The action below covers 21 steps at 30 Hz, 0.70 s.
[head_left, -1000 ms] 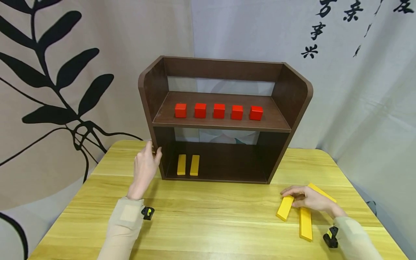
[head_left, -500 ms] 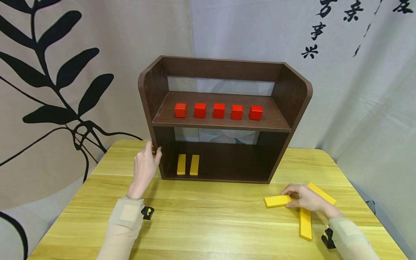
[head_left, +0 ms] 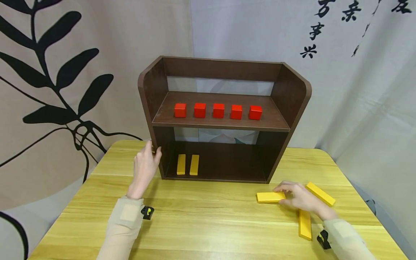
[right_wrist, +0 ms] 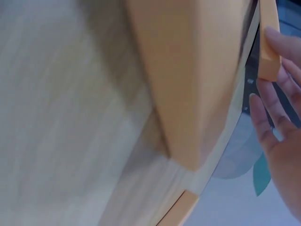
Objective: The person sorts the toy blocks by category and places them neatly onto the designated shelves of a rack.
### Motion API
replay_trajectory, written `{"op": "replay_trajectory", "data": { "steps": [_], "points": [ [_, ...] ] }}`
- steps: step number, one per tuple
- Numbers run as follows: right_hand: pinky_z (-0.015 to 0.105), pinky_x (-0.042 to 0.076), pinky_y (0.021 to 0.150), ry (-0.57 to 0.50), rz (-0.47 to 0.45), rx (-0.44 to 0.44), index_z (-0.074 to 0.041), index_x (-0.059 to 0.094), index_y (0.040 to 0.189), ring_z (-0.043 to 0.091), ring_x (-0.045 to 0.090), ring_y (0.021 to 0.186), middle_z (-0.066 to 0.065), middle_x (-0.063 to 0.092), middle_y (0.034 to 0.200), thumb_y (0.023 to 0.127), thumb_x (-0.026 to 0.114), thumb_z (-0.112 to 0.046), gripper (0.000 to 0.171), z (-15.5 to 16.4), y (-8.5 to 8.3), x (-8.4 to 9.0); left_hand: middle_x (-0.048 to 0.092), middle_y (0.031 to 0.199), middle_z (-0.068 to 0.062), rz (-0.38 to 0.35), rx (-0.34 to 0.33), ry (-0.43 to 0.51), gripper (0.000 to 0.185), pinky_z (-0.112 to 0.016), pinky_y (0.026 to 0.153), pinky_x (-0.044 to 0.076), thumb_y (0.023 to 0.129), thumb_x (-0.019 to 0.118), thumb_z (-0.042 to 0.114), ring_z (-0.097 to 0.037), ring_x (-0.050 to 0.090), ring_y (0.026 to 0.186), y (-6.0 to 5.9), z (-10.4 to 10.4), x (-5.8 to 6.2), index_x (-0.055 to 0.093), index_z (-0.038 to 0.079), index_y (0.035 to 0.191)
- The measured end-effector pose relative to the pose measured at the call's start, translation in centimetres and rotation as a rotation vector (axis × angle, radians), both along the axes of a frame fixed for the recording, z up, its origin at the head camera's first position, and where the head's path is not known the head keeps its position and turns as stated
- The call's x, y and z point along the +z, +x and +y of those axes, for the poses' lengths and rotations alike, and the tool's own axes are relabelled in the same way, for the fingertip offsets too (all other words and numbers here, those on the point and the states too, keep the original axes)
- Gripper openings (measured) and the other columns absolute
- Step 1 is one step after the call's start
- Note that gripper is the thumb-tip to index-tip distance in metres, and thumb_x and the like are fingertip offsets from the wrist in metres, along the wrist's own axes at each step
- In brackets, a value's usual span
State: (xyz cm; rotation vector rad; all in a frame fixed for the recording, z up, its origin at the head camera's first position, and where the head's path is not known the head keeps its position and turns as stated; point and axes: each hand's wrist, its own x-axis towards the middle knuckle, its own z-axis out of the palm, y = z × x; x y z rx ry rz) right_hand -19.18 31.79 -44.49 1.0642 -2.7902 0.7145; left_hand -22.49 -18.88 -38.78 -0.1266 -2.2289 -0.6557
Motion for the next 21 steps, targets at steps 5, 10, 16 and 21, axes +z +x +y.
{"op": "replay_trajectory", "data": {
  "steps": [5, 10, 16, 21],
  "points": [
    [0.028, 0.052, 0.073, 0.021, 0.043, -0.022, -0.012, 0.069, 0.108, 0.007, 0.058, 0.088, -0.001, 0.067, 0.103, 0.076, 0.078, -0.013, 0.033, -1.5, 0.2, 0.3, 0.057, 0.065, -0.021, -0.002, 0.003, -0.016, 0.02, -0.044, 0.04, 0.042, 0.09, 0.062, 0.011, -0.04, 0.059, 0.05, -0.1, -0.1, -0.1, 0.048, -0.003, 0.088],
    [0.03, 0.053, 0.075, -0.002, 0.092, -0.047, -0.01, 0.07, 0.107, 0.011, 0.06, 0.089, 0.001, 0.068, 0.104, 0.074, 0.078, -0.011, 0.034, -3.2, 0.2, 0.2, 0.057, 0.065, -0.021, 0.0, 0.007, -0.018, 0.02, -0.045, 0.04, 0.043, 0.089, 0.062, 0.01, -0.041, 0.059, 0.051, -0.1, -0.1, -0.1, 0.048, -0.003, 0.088],
    [0.031, 0.053, 0.076, -0.055, 0.101, -0.073, -0.012, 0.07, 0.107, 0.013, 0.061, 0.093, -0.001, 0.067, 0.106, 0.073, 0.079, -0.013, 0.035, -5.1, 0.4, 0.4, 0.056, 0.064, -0.02, 0.0, 0.002, -0.02, 0.019, -0.04, 0.038, 0.04, 0.09, 0.062, 0.011, -0.037, 0.057, 0.047, 0.0, -0.1, -0.2, 0.049, -0.003, 0.089],
    [0.027, 0.053, 0.069, -0.132, 0.121, -0.068, -0.011, 0.069, 0.107, 0.01, 0.059, 0.087, -0.002, 0.066, 0.103, 0.073, 0.08, -0.011, 0.036, -6.5, 0.2, 0.5, 0.054, 0.062, -0.019, 0.014, 0.005, -0.028, 0.02, -0.038, 0.037, 0.038, 0.09, 0.062, 0.01, -0.035, 0.055, 0.045, -0.1, -0.1, -0.2, 0.049, -0.004, 0.089]
  ]
}}
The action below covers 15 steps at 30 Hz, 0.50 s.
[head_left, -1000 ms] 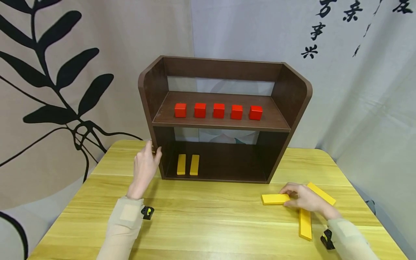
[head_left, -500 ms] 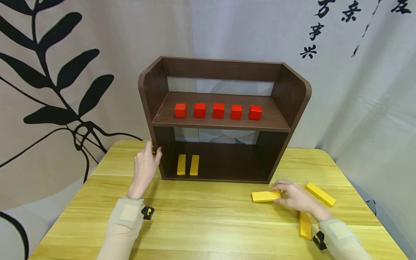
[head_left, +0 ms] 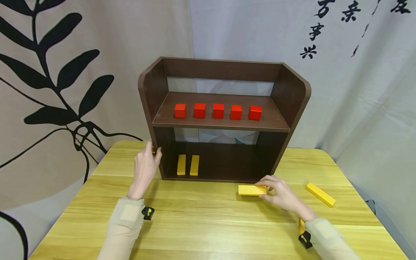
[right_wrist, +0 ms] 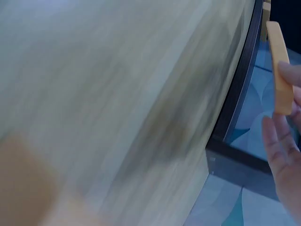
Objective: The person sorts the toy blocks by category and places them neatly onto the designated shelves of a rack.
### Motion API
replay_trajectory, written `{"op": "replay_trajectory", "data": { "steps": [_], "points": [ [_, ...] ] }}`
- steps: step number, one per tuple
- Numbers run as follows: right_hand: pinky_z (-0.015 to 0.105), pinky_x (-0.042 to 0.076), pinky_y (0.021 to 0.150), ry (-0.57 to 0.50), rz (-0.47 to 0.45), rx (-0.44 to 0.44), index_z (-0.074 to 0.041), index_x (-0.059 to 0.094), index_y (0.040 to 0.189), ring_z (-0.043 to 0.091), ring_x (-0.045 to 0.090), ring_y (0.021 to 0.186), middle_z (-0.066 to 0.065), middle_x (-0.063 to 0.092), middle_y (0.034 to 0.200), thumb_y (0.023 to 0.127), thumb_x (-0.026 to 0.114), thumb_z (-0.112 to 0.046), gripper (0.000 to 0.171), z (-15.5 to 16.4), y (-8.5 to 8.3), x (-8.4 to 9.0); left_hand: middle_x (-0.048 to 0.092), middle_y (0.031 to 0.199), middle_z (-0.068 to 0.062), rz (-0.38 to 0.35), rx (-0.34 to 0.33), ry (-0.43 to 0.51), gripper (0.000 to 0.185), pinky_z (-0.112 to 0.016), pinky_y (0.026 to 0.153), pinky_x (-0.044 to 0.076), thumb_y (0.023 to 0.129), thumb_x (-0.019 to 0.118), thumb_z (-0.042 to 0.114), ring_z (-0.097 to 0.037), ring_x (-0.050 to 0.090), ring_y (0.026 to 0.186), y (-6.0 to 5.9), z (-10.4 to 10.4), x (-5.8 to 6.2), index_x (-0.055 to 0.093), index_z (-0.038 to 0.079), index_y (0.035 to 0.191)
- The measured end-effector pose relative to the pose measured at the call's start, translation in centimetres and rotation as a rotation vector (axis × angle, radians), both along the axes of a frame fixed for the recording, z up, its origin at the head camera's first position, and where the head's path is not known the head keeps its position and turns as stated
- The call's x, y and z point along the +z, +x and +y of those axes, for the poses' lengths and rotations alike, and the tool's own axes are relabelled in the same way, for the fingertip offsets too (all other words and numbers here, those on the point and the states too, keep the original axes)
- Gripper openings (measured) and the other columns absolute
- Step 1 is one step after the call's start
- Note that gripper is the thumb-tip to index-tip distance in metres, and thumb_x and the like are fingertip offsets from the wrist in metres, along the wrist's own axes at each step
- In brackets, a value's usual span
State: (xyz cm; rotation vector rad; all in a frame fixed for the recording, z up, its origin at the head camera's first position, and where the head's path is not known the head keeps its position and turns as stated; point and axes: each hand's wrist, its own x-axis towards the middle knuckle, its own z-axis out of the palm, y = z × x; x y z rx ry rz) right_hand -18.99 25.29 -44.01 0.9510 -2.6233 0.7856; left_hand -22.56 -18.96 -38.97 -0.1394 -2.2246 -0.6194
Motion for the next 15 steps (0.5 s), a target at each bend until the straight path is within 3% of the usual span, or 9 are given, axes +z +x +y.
{"op": "replay_trajectory", "data": {
  "steps": [6, 15],
  "points": [
    [0.02, 0.048, 0.064, -0.054, 0.062, -0.011, -0.009, 0.069, 0.106, 0.012, 0.058, 0.088, 0.0, 0.067, 0.1, 0.071, 0.08, -0.009, 0.036, -1.7, -0.4, -0.1, 0.055, 0.063, -0.02, 0.004, 0.004, 0.004, 0.02, -0.04, 0.037, 0.039, 0.09, 0.062, 0.01, -0.037, 0.056, 0.047, 0.0, 0.0, -0.1, 0.048, -0.004, 0.089],
    [0.018, 0.044, 0.061, -0.084, 0.027, -0.109, -0.011, 0.071, 0.104, 0.013, 0.055, 0.088, -0.001, 0.067, 0.101, 0.072, 0.082, -0.012, 0.034, -4.7, -1.0, 0.0, 0.056, 0.063, -0.021, 0.017, 0.003, 0.01, 0.019, -0.042, 0.038, 0.041, 0.09, 0.062, 0.009, -0.038, 0.058, 0.049, 0.0, 0.1, -0.1, 0.049, -0.004, 0.089]
  ]
}}
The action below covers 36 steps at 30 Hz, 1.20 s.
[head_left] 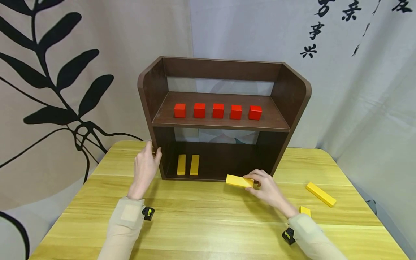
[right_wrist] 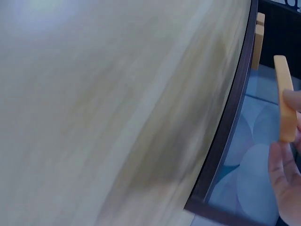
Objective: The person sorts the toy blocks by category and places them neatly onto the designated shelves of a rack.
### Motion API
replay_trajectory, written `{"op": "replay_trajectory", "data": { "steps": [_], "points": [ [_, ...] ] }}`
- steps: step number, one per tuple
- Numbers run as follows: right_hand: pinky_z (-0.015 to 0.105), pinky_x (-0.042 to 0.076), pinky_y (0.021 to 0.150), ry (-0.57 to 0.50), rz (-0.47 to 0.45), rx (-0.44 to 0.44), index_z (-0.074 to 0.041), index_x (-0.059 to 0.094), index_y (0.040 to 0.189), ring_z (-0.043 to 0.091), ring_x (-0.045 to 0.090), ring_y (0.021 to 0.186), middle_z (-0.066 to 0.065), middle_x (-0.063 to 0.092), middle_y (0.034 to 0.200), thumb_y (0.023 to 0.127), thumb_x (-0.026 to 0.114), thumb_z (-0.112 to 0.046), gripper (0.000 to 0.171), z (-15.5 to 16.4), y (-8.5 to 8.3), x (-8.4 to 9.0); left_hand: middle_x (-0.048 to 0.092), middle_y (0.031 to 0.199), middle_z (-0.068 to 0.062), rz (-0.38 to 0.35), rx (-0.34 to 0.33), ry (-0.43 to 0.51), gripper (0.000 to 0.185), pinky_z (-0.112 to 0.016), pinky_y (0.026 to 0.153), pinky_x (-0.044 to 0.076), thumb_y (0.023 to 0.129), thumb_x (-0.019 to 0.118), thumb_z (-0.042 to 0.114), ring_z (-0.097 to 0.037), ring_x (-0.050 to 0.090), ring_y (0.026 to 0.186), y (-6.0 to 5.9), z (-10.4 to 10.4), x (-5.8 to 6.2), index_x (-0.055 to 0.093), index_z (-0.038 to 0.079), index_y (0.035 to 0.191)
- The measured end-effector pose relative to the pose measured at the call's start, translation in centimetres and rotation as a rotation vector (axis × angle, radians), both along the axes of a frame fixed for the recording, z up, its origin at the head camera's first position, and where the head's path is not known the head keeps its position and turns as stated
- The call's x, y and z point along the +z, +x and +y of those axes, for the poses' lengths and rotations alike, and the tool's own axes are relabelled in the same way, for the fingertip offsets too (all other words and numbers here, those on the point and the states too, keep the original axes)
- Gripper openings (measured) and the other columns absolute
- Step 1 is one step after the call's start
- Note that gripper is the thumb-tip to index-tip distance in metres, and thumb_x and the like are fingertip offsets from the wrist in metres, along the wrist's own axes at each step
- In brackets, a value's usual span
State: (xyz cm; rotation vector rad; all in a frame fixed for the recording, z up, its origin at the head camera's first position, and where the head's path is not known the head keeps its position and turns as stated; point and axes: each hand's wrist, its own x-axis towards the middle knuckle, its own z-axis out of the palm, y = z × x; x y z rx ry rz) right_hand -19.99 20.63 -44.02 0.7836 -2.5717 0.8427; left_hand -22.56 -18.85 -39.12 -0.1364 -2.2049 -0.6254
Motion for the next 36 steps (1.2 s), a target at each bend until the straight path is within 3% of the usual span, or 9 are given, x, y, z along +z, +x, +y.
{"op": "replay_trajectory", "data": {
  "steps": [5, 11, 18, 29, 36],
  "points": [
    [0.021, 0.044, 0.063, -0.023, -0.008, -0.034, -0.011, 0.071, 0.104, 0.014, 0.056, 0.09, 0.0, 0.067, 0.1, 0.073, 0.081, -0.014, 0.033, -1.6, -0.4, 0.0, 0.056, 0.063, -0.02, -0.001, -0.001, 0.001, 0.018, -0.041, 0.038, 0.04, 0.09, 0.061, 0.01, -0.037, 0.058, 0.048, 0.0, 0.0, 0.0, 0.049, -0.003, 0.089],
    [0.033, 0.051, 0.075, -0.074, -0.027, -0.055, -0.011, 0.072, 0.104, 0.019, 0.061, 0.094, 0.0, 0.067, 0.101, 0.074, 0.08, -0.012, 0.031, -3.3, -1.0, -0.6, 0.056, 0.063, -0.02, -0.013, 0.004, 0.011, 0.017, -0.041, 0.039, 0.04, 0.091, 0.061, 0.011, -0.037, 0.058, 0.049, 0.1, 0.0, 0.0, 0.05, -0.002, 0.089],
    [0.04, 0.052, 0.083, -0.124, -0.093, -0.101, -0.01, 0.072, 0.104, 0.024, 0.062, 0.098, 0.003, 0.067, 0.101, 0.073, 0.08, -0.011, 0.032, -5.1, -1.8, -1.1, 0.056, 0.063, -0.019, 0.001, 0.001, 0.006, 0.017, -0.042, 0.039, 0.041, 0.09, 0.061, 0.011, -0.037, 0.058, 0.049, 0.1, 0.0, -0.1, 0.05, -0.003, 0.091],
    [0.029, 0.048, 0.071, -0.164, -0.201, -0.145, -0.011, 0.073, 0.103, 0.02, 0.06, 0.083, 0.004, 0.068, 0.099, 0.074, 0.079, -0.011, 0.03, -7.7, -2.6, -1.1, 0.056, 0.064, -0.019, -0.002, 0.009, 0.0, 0.018, -0.042, 0.039, 0.04, 0.09, 0.062, 0.01, -0.037, 0.057, 0.049, 0.0, 0.0, -0.1, 0.05, -0.003, 0.09],
    [0.028, 0.047, 0.067, -0.144, -0.206, -0.17, -0.01, 0.073, 0.101, 0.016, 0.057, 0.077, 0.005, 0.068, 0.097, 0.074, 0.079, -0.012, 0.029, -8.8, -2.8, -1.1, 0.055, 0.062, -0.019, 0.007, 0.003, -0.001, 0.017, -0.04, 0.038, 0.039, 0.09, 0.061, 0.01, -0.036, 0.056, 0.047, 0.0, 0.1, 0.0, 0.05, -0.003, 0.091]
  ]
}}
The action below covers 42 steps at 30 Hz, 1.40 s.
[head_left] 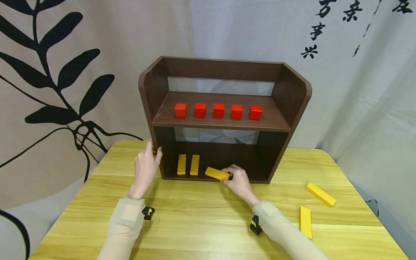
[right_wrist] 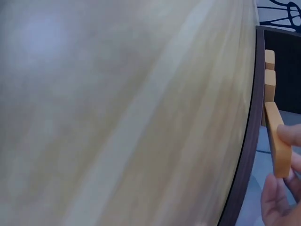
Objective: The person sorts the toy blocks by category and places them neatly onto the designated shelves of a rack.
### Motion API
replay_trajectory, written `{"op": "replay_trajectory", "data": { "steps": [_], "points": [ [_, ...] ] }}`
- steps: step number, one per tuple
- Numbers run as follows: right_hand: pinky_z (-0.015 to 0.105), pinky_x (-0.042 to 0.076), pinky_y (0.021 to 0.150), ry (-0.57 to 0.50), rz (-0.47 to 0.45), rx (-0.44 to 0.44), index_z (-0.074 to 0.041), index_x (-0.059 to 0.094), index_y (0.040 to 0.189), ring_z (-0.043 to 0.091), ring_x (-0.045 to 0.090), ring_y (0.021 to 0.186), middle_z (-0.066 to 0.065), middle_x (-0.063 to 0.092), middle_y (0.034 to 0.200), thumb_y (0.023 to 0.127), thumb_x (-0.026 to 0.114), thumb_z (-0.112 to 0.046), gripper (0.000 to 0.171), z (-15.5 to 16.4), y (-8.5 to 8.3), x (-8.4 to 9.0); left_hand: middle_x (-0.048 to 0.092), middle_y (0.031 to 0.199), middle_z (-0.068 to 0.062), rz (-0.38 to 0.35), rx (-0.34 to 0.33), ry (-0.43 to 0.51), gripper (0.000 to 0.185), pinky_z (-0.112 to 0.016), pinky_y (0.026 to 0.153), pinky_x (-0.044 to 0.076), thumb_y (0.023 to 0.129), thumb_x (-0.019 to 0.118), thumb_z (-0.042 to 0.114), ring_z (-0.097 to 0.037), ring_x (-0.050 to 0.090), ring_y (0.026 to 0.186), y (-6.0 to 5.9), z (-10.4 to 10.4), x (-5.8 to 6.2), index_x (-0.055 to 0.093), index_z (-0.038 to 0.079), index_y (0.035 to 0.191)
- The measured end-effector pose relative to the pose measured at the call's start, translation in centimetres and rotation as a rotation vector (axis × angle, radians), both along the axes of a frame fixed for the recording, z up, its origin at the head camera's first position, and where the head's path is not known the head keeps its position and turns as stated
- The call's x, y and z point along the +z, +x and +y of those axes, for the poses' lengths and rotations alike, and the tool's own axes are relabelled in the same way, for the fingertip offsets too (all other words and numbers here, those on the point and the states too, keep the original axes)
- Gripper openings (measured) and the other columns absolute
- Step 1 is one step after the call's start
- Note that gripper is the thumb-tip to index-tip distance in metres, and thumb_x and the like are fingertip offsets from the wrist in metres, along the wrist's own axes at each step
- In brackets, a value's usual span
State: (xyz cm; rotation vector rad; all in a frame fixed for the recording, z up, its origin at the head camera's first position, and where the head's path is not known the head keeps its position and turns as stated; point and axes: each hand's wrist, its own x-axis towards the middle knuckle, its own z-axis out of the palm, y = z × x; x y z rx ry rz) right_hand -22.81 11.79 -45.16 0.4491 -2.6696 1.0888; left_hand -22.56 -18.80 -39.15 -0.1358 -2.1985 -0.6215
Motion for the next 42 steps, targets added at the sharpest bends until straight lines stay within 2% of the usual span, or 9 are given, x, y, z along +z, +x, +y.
{"op": "replay_trajectory", "data": {
  "steps": [11, 17, 21, 27, 30, 33, 37, 42],
  "points": [
    [0.025, 0.044, 0.061, 0.046, -0.078, -0.014, -0.009, 0.072, 0.102, 0.016, 0.055, 0.073, 0.006, 0.066, 0.093, 0.077, 0.077, -0.015, 0.026, -0.4, -0.5, -0.4, 0.055, 0.062, -0.019, 0.003, -0.007, 0.004, 0.017, -0.04, 0.038, 0.039, 0.09, 0.061, 0.009, -0.036, 0.056, 0.047, 0.0, 0.0, 0.0, 0.05, -0.003, 0.091],
    [0.03, 0.048, 0.068, 0.066, -0.12, 0.03, -0.009, 0.071, 0.109, 0.018, 0.057, 0.08, 0.009, 0.066, 0.1, 0.082, 0.073, -0.016, 0.028, -0.2, -0.5, -0.2, 0.055, 0.063, -0.019, 0.004, 0.001, 0.007, 0.017, -0.041, 0.039, 0.04, 0.09, 0.061, 0.01, -0.037, 0.057, 0.048, -0.1, 0.0, -0.1, 0.05, -0.003, 0.09],
    [0.035, 0.051, 0.077, 0.176, -0.076, 0.097, -0.007, 0.068, 0.115, 0.021, 0.059, 0.089, 0.01, 0.062, 0.107, 0.083, 0.071, -0.013, 0.032, 0.0, -0.3, -0.1, 0.055, 0.063, -0.019, 0.006, 0.004, 0.005, 0.018, -0.04, 0.038, 0.04, 0.09, 0.062, 0.01, -0.036, 0.056, 0.047, -0.1, -0.1, -0.1, 0.05, -0.004, 0.09],
    [0.036, 0.054, 0.078, 0.371, 0.092, 0.244, -0.003, 0.064, 0.12, 0.026, 0.063, 0.103, 0.012, 0.059, 0.123, 0.084, 0.069, -0.01, 0.037, 0.3, 0.6, 0.3, 0.056, 0.063, -0.019, 0.001, 0.002, 0.003, 0.018, -0.042, 0.04, 0.041, 0.09, 0.062, 0.011, -0.037, 0.057, 0.049, 0.0, 0.0, -0.1, 0.05, -0.002, 0.09],
    [0.038, 0.053, 0.087, 0.453, 0.163, 0.319, -0.004, 0.064, 0.12, 0.028, 0.061, 0.113, 0.012, 0.059, 0.128, 0.085, 0.068, -0.01, 0.035, 0.5, 1.1, 0.4, 0.056, 0.064, -0.019, -0.003, 0.002, 0.006, 0.018, -0.042, 0.04, 0.041, 0.09, 0.062, 0.011, -0.037, 0.058, 0.05, 0.0, 0.0, -0.1, 0.05, -0.002, 0.09],
    [0.04, 0.05, 0.094, 0.505, 0.211, 0.36, -0.004, 0.065, 0.118, 0.029, 0.06, 0.115, 0.012, 0.06, 0.128, 0.086, 0.067, -0.01, 0.033, 0.6, 1.2, 0.4, 0.055, 0.064, -0.019, -0.008, 0.006, 0.011, 0.018, -0.042, 0.04, 0.041, 0.09, 0.062, 0.011, -0.037, 0.057, 0.05, 0.0, 0.0, -0.1, 0.05, -0.002, 0.09],
    [0.044, 0.048, 0.097, 0.53, 0.218, 0.358, -0.004, 0.066, 0.117, 0.032, 0.059, 0.116, 0.013, 0.061, 0.129, 0.087, 0.067, -0.016, 0.032, 0.4, 1.3, 0.5, 0.055, 0.064, -0.019, -0.007, 0.009, 0.013, 0.019, -0.043, 0.04, 0.041, 0.09, 0.062, 0.011, -0.038, 0.058, 0.05, -0.1, 0.0, -0.1, 0.049, -0.003, 0.089],
    [0.048, 0.043, 0.102, 0.549, 0.138, 0.34, -0.001, 0.061, 0.123, 0.035, 0.056, 0.121, 0.014, 0.053, 0.139, 0.09, 0.064, -0.023, 0.04, -0.1, 1.3, 0.6, 0.055, 0.063, -0.019, 0.002, 0.009, 0.015, 0.019, -0.043, 0.04, 0.041, 0.089, 0.062, 0.01, -0.039, 0.057, 0.05, -0.1, 0.0, -0.1, 0.049, -0.003, 0.089]
  ]
}}
